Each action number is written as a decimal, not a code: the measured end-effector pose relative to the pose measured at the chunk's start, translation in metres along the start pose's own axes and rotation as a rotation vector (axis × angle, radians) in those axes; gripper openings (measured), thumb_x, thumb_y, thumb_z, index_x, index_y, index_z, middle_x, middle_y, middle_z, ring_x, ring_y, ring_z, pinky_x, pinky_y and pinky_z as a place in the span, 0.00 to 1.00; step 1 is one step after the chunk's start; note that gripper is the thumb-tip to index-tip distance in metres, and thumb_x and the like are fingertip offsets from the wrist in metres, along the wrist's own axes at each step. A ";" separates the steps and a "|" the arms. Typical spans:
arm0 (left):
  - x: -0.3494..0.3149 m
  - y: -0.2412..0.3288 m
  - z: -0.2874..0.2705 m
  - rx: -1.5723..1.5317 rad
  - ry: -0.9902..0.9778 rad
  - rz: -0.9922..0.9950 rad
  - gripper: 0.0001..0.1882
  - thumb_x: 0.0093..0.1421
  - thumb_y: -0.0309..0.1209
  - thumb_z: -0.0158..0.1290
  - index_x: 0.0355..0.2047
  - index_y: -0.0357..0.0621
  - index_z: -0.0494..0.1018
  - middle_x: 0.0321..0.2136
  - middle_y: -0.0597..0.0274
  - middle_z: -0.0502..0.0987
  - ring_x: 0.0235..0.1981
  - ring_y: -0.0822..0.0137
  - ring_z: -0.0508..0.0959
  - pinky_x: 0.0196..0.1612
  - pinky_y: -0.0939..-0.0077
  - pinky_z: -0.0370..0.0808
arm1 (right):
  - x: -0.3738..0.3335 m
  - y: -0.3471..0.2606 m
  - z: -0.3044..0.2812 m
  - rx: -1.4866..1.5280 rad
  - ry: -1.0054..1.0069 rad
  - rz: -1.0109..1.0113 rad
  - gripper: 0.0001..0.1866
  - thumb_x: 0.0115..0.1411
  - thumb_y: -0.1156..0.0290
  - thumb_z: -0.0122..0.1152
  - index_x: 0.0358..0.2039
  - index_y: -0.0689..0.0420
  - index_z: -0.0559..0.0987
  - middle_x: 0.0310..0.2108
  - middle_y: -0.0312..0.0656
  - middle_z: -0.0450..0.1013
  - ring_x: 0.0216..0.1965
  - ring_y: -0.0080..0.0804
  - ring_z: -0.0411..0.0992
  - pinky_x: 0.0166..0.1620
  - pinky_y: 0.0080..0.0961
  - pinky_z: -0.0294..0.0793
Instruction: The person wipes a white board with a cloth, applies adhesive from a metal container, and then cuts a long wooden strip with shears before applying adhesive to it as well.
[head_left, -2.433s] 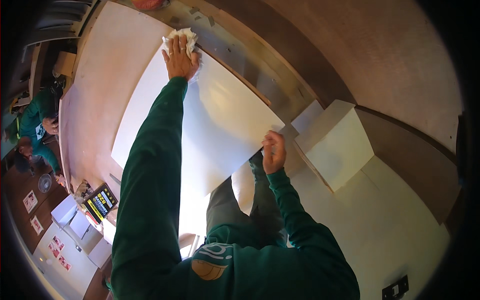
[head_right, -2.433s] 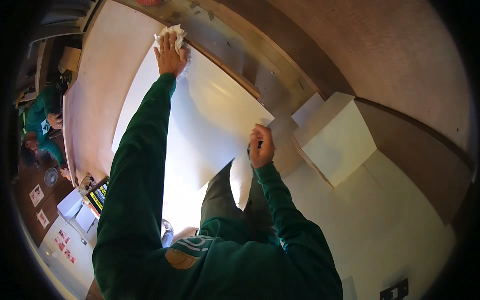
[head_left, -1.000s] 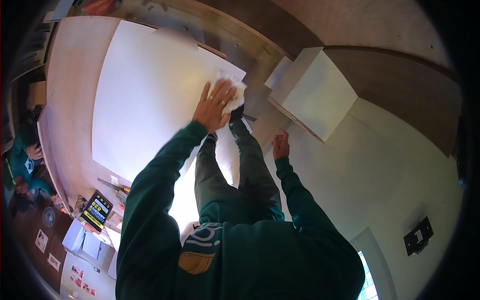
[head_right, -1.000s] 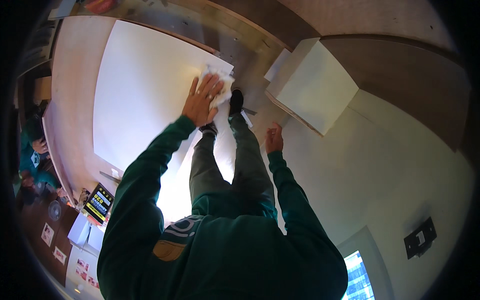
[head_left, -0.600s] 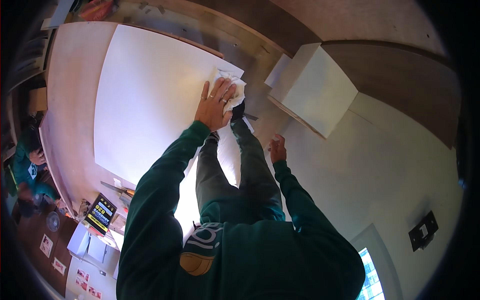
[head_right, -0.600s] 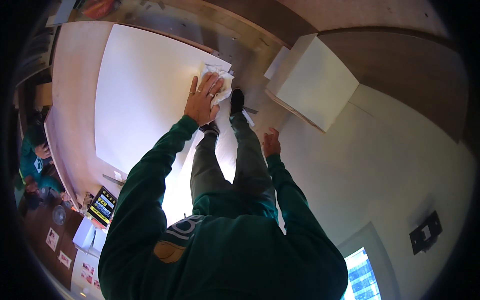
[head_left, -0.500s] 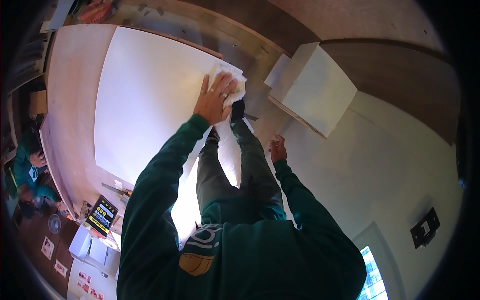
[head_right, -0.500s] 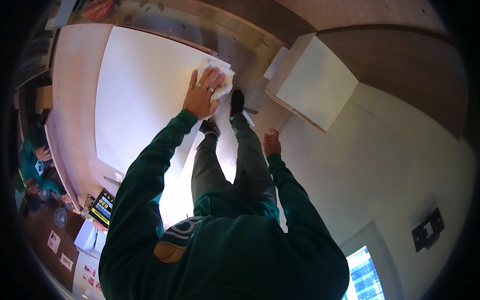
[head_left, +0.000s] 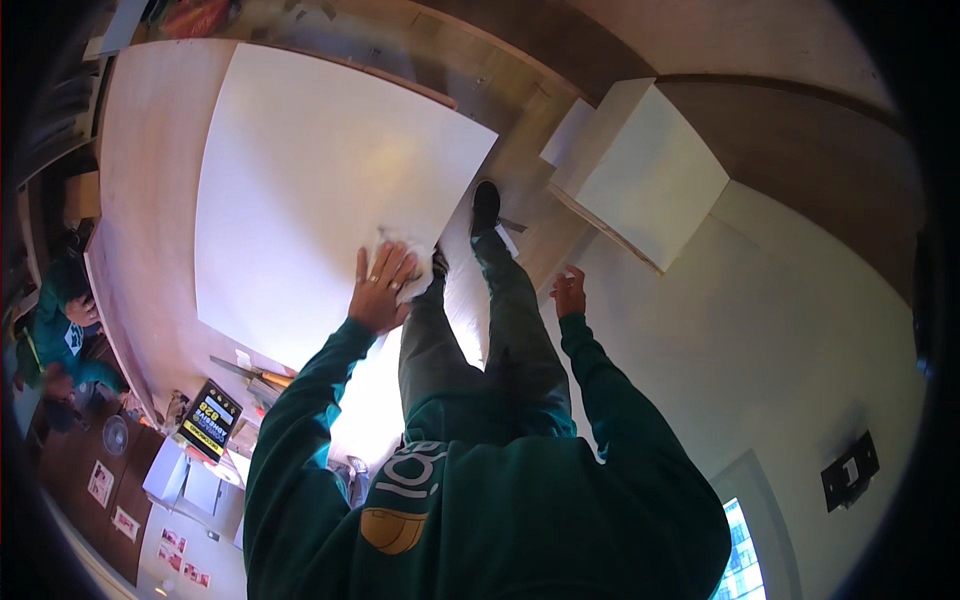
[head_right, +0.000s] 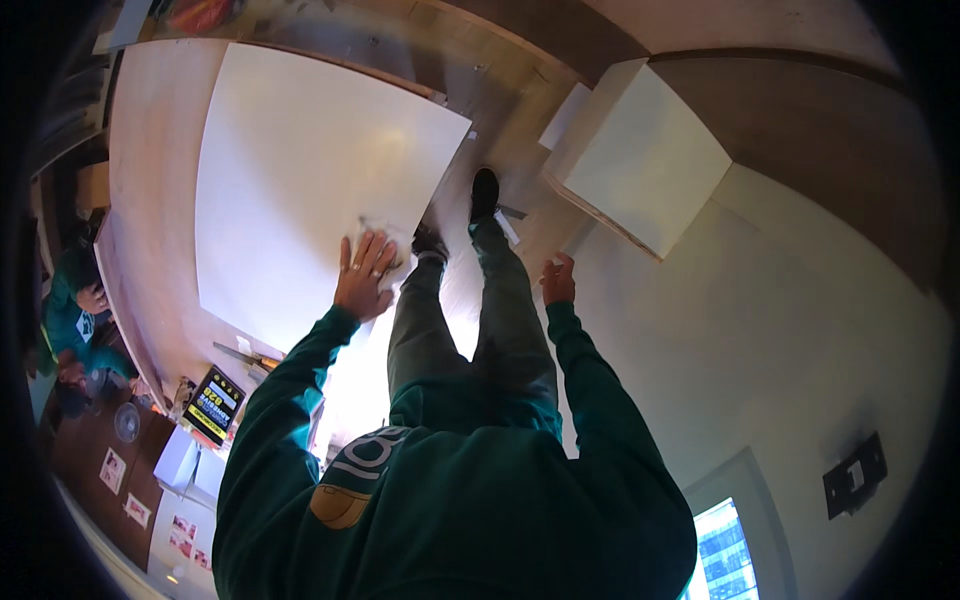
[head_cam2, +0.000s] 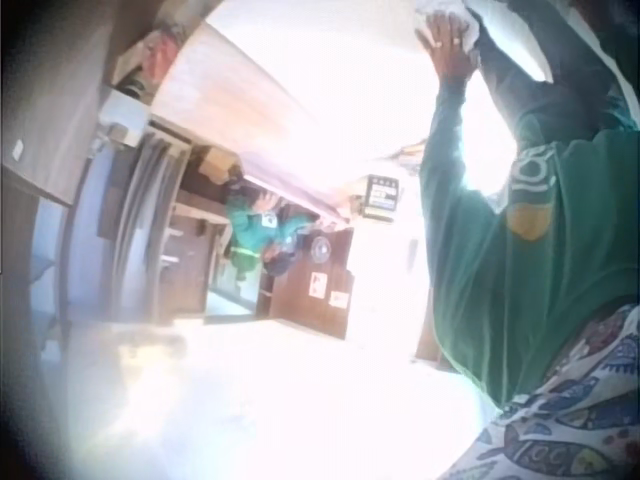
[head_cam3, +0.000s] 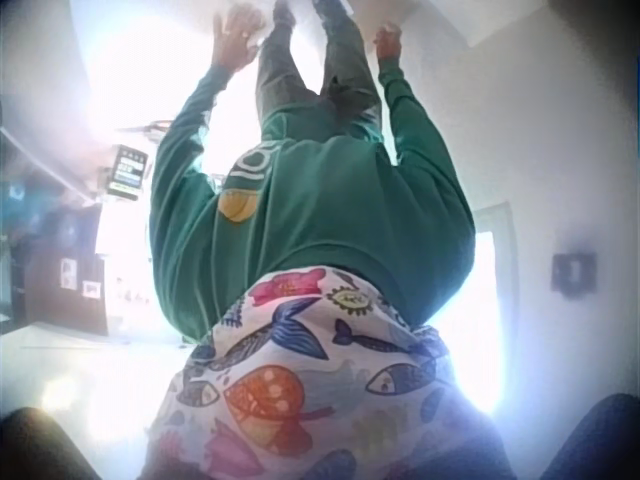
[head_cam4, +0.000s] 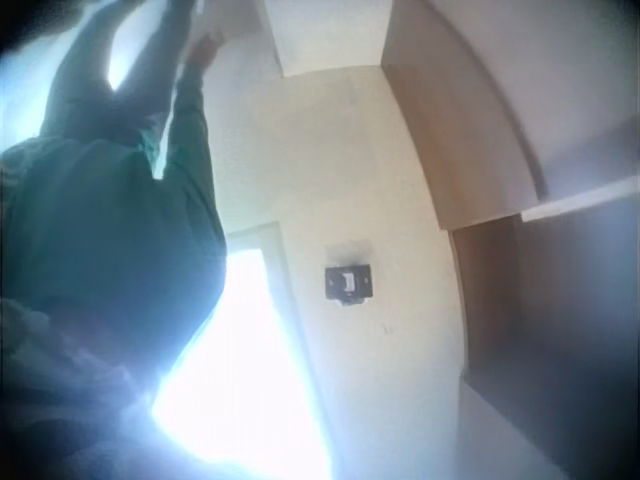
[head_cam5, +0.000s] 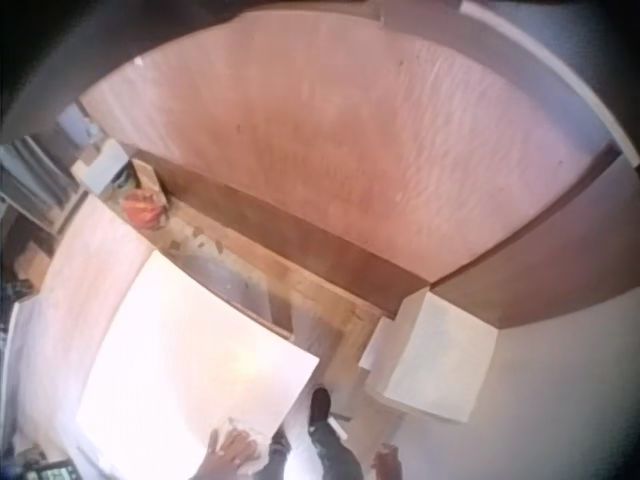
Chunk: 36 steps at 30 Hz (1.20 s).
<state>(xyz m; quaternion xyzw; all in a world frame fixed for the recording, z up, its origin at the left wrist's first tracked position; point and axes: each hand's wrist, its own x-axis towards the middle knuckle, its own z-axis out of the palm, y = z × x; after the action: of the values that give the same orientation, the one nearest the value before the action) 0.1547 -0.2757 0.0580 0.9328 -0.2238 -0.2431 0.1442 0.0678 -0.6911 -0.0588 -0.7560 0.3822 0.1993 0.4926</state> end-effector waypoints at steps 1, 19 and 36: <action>0.013 0.005 -0.005 -0.023 0.001 0.000 0.49 0.46 0.42 0.62 0.69 0.52 0.55 0.71 0.56 0.52 0.73 0.54 0.48 0.69 0.31 0.38 | 0.003 0.002 0.002 -0.036 -0.014 0.035 0.20 0.67 0.63 0.54 0.57 0.53 0.66 0.31 0.43 0.73 0.26 0.29 0.75 0.31 0.27 0.77; 0.120 -0.089 -0.027 0.126 0.543 -0.456 0.43 0.58 0.51 0.47 0.71 0.48 0.53 0.72 0.57 0.49 0.74 0.54 0.44 0.68 0.31 0.35 | 0.041 0.015 0.008 0.301 -0.023 0.138 0.20 0.68 0.56 0.54 0.56 0.48 0.65 0.27 0.40 0.74 0.21 0.27 0.72 0.25 0.23 0.72; 0.104 -0.011 -0.037 0.045 0.306 -0.296 0.45 0.55 0.47 0.54 0.72 0.55 0.51 0.73 0.60 0.47 0.74 0.55 0.44 0.67 0.26 0.36 | 0.056 -0.010 0.017 0.251 -0.160 0.161 0.18 0.68 0.57 0.52 0.55 0.48 0.66 0.30 0.39 0.73 0.25 0.27 0.72 0.29 0.24 0.76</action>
<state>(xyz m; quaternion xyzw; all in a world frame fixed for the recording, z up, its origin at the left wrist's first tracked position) 0.2594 -0.3111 0.0443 0.9845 -0.0651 -0.1122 0.1181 0.1120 -0.6955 -0.0984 -0.6371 0.4229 0.2486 0.5945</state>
